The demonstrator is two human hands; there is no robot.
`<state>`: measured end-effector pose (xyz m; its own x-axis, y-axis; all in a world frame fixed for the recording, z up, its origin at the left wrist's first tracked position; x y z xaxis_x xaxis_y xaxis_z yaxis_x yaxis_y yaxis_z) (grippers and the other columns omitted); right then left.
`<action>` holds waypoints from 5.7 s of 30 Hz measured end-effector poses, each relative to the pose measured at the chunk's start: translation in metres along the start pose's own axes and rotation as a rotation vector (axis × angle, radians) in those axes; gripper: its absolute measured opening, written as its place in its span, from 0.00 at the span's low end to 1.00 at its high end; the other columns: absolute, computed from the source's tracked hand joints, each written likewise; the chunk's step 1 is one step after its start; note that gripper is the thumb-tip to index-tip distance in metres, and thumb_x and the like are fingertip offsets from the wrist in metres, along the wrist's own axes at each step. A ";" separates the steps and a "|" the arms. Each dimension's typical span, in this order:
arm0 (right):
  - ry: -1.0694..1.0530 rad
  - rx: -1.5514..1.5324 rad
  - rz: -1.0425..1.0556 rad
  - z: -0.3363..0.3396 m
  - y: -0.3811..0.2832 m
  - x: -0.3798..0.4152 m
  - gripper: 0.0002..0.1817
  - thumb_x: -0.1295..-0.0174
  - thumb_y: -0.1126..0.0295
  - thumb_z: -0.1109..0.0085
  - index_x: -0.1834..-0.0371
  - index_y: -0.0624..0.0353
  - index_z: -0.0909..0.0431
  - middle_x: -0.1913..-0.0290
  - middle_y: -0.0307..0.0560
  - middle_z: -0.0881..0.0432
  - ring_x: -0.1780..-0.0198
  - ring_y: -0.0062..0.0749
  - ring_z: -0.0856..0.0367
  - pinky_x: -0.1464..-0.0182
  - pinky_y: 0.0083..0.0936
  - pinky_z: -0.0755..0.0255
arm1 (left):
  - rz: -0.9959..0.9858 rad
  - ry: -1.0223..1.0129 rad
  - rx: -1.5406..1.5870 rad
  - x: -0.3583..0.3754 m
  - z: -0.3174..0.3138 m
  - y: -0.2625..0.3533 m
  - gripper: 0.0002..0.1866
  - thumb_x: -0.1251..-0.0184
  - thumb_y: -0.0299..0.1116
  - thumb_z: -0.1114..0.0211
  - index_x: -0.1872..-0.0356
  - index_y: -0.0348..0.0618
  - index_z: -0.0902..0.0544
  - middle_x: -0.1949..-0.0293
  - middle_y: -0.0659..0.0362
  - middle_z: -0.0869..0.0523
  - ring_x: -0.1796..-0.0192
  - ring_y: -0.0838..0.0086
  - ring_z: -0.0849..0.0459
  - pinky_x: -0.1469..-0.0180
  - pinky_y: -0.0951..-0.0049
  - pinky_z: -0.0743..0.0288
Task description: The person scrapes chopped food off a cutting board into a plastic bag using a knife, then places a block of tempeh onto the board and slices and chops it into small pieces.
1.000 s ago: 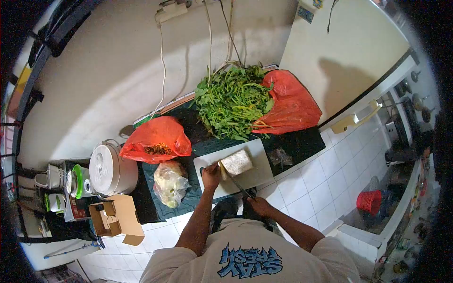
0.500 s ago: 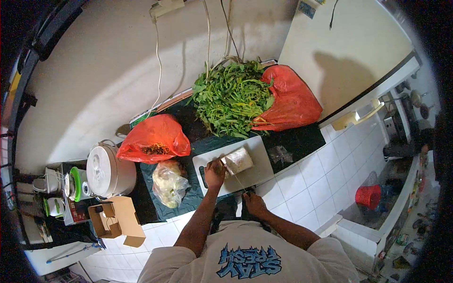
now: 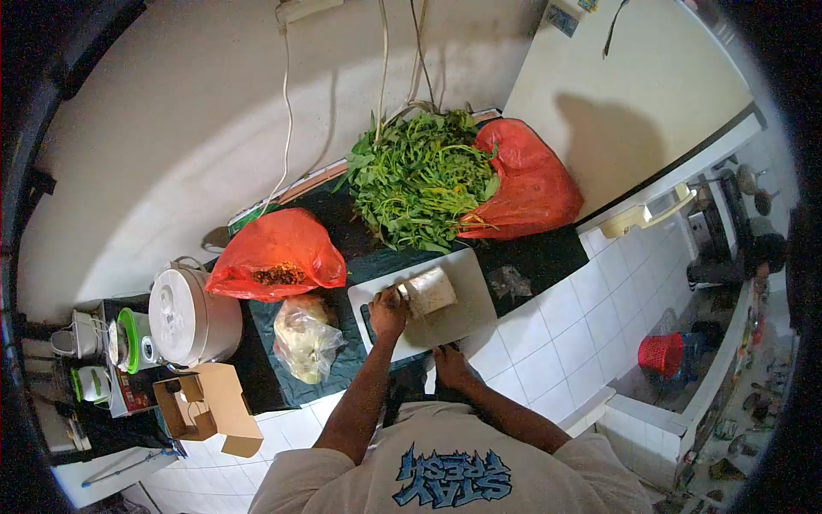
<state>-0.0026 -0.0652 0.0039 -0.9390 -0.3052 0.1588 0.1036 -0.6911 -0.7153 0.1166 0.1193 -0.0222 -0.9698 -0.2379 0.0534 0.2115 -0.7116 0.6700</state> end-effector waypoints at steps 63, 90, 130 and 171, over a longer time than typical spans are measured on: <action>-0.522 -0.309 -0.093 0.053 0.071 -0.004 0.29 0.32 0.47 0.50 0.50 0.68 0.26 0.65 0.56 0.19 0.61 0.53 0.19 0.58 0.43 0.27 | 0.337 0.025 1.049 0.028 -0.052 -0.020 0.14 0.40 0.26 0.38 0.53 0.48 0.28 0.63 0.59 0.25 0.62 0.71 0.23 0.57 0.67 0.25; 0.110 -0.094 0.080 0.158 0.047 -0.079 0.51 0.69 0.60 0.23 0.38 0.64 0.41 0.46 0.60 0.27 0.49 0.59 0.22 0.50 0.45 0.26 | 0.119 -0.391 1.187 0.037 -0.033 0.179 0.11 0.42 0.20 0.50 0.60 0.49 0.33 0.65 0.62 0.27 0.71 0.76 0.26 0.70 0.75 0.29; -0.071 -0.917 0.042 0.135 0.020 -0.099 0.19 0.39 0.69 0.34 0.54 0.64 0.34 0.66 0.44 0.20 0.68 0.26 0.19 0.66 0.25 0.23 | 0.391 -0.233 1.247 0.037 -0.009 0.140 0.14 0.31 0.31 0.38 0.48 0.37 0.19 0.55 0.59 0.14 0.56 0.73 0.15 0.52 0.72 0.20; 0.258 0.262 -0.210 0.312 0.103 -0.079 0.17 0.47 0.63 0.40 0.61 0.68 0.24 0.68 0.67 0.18 0.62 0.62 0.18 0.56 0.51 0.25 | 0.123 -0.046 -0.122 0.013 -0.079 0.092 0.32 0.54 0.36 0.26 0.43 0.49 0.28 0.55 0.43 0.19 0.54 0.49 0.19 0.51 0.52 0.23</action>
<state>0.1849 -0.3167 0.1302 -0.9965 0.0109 0.0828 -0.0497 -0.8742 -0.4831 0.1334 -0.0013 -0.0185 -0.9398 -0.2993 0.1649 0.3389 -0.7545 0.5621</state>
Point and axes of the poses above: each hand's wrist, its own x-axis away from the middle knuckle, its own z-axis out of the back of the hand, y = z × x, the point moved 9 cm from there along -x, towards the middle knuckle
